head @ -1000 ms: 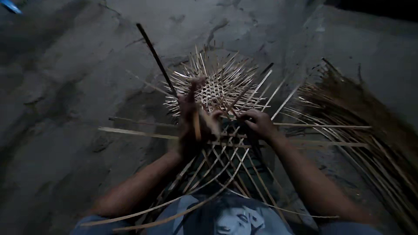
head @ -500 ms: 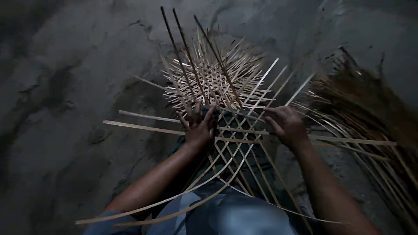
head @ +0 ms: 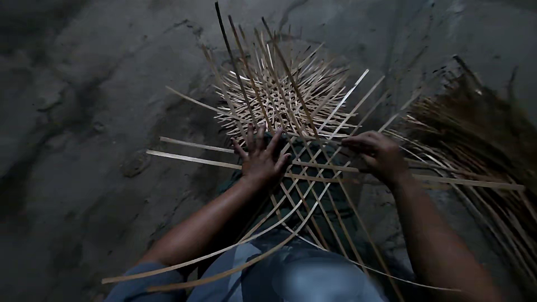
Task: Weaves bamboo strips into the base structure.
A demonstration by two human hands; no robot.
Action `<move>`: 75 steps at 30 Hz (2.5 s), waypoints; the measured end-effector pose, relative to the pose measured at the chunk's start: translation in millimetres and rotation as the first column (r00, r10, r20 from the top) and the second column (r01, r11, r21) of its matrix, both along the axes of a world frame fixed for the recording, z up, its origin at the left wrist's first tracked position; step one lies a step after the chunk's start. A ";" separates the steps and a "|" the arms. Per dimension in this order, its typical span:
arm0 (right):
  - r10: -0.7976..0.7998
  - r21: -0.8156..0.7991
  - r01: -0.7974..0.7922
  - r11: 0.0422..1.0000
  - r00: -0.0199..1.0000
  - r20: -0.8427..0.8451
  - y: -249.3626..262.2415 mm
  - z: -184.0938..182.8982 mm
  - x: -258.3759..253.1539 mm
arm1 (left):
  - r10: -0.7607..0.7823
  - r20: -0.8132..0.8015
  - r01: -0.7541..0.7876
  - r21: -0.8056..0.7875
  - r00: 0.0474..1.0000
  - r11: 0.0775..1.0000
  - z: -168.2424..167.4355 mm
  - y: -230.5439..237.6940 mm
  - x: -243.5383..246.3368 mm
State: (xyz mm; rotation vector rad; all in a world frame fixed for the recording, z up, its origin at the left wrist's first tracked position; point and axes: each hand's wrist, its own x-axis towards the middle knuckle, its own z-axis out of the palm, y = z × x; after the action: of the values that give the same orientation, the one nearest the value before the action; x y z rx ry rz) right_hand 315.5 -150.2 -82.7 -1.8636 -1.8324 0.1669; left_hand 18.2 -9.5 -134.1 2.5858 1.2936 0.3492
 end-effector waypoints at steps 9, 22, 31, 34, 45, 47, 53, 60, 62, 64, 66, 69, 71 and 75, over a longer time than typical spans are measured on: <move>0.071 0.057 -0.067 0.996 0.994 -0.078 9.2 -15.5 20.0 | 0.005 -0.055 -0.006 -0.018 0.998 1.000 3.1 7.4 2.0; 0.058 0.053 -0.055 0.997 0.996 -0.063 12.9 -15.9 24.7 | -0.011 0.019 0.010 0.062 1.000 0.998 -6.5 8.9 0.3; 0.061 0.039 -0.058 0.998 0.995 -0.080 10.4 -6.7 20.3 | 0.011 -0.001 -0.011 -0.024 1.000 1.000 -1.0 9.5 3.7; 0.065 0.044 -0.061 0.997 0.994 -0.089 11.1 -6.6 21.8 | 0.034 0.019 -0.034 -0.007 0.999 0.999 0.0 7.4 4.1; 0.065 -0.212 -0.119 0.970 0.967 -0.245 13.0 -6.3 30.6 | 0.003 0.075 -0.007 0.054 0.997 0.999 -3.5 5.1 0.9; 0.088 -0.185 -0.134 0.974 0.968 -0.236 11.4 -9.5 33.2 | 0.003 0.122 -0.016 0.109 0.993 0.994 -9.8 5.2 0.1; 0.108 -0.096 -0.131 0.987 0.970 -0.220 7.7 -13.9 27.7 | -0.030 0.141 0.007 0.160 0.990 0.987 -12.7 4.0 -5.1; 0.087 -0.046 -0.095 0.994 0.986 -0.144 2.6 -7.3 18.7 | -0.108 0.267 0.049 0.219 0.958 0.975 -11.4 3.1 -6.0; 0.084 -0.057 -0.094 0.994 0.986 -0.146 3.8 -6.9 18.5 | -0.076 0.239 0.027 0.202 0.968 0.979 -7.1 -0.2 -5.3; 0.099 -0.067 -0.110 0.992 0.984 -0.149 5.9 -7.0 19.0 | -0.040 0.227 0.001 0.172 0.973 0.985 -3.5 -2.2 -4.0; 0.090 -0.104 -0.108 0.989 0.983 -0.160 6.1 -5.0 19.0 | -0.035 0.226 -0.005 0.174 0.973 0.985 -5.2 -1.3 -3.7; 0.121 -0.058 -0.133 0.989 0.976 -0.179 3.7 -15.1 25.1 | -0.042 0.210 -0.001 0.198 0.977 0.980 -10.5 1.3 -4.9; 0.134 -0.045 -0.147 0.988 0.968 -0.213 0.7 -20.1 26.1 | -0.051 0.203 0.007 0.215 0.978 0.977 -13.1 2.1 -6.0; 0.112 -0.063 -0.124 0.990 0.979 -0.170 -2.5 -18.0 21.3 | -0.064 0.200 0.015 0.234 0.978 0.972 -18.8 5.5 -5.0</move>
State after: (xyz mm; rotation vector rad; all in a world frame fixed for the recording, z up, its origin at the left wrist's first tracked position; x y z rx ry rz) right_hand 336.9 -152.7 -100.7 -1.7326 -1.8438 0.4244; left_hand 13.2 -4.0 -152.9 2.6691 1.1886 0.7829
